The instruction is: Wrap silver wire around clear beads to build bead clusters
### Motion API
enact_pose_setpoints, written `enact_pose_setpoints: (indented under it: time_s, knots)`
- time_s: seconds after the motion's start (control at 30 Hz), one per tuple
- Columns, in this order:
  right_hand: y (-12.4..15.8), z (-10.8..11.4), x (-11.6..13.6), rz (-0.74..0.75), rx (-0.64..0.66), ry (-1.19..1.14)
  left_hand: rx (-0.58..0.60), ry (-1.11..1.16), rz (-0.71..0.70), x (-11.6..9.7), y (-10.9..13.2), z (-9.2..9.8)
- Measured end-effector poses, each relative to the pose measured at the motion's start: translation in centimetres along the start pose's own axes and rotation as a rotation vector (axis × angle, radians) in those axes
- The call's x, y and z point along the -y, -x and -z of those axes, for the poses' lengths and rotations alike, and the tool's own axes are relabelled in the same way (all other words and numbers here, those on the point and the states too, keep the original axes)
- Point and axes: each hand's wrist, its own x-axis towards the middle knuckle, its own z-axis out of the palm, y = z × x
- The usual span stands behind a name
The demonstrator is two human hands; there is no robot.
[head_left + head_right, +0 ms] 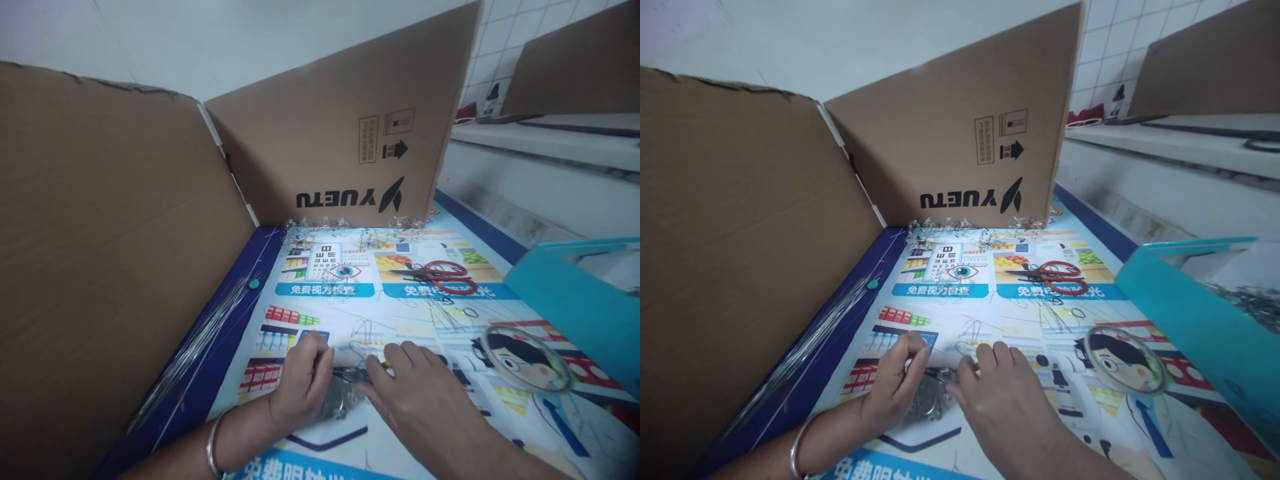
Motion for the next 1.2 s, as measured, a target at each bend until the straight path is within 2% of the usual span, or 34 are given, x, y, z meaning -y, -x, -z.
enact_pose_setpoints:
  time_s: [0.5, 0.67, 1.03, 1.2]
  knots:
    - [-0.39, 0.89, 0.52, -0.019, -0.045, 0.013, 0.003, 0.009, 0.072, -0.22, 0.23, -0.11]
    - [-0.33, 0.91, 0.49, -0.024, -0.034, -0.020, 0.016, 0.048, 0.051, -0.23, 0.35, -0.04]
    - [-0.37, 1.00, 0.21, -0.052, 0.071, -0.099, 0.036, 0.171, -0.144, 0.23, 0.28, 0.29]
    - [-0.41, 0.72, -0.15, -0.089, 0.179, -0.160, 0.054, 0.138, -0.271, 0.28, 0.00, 0.57]
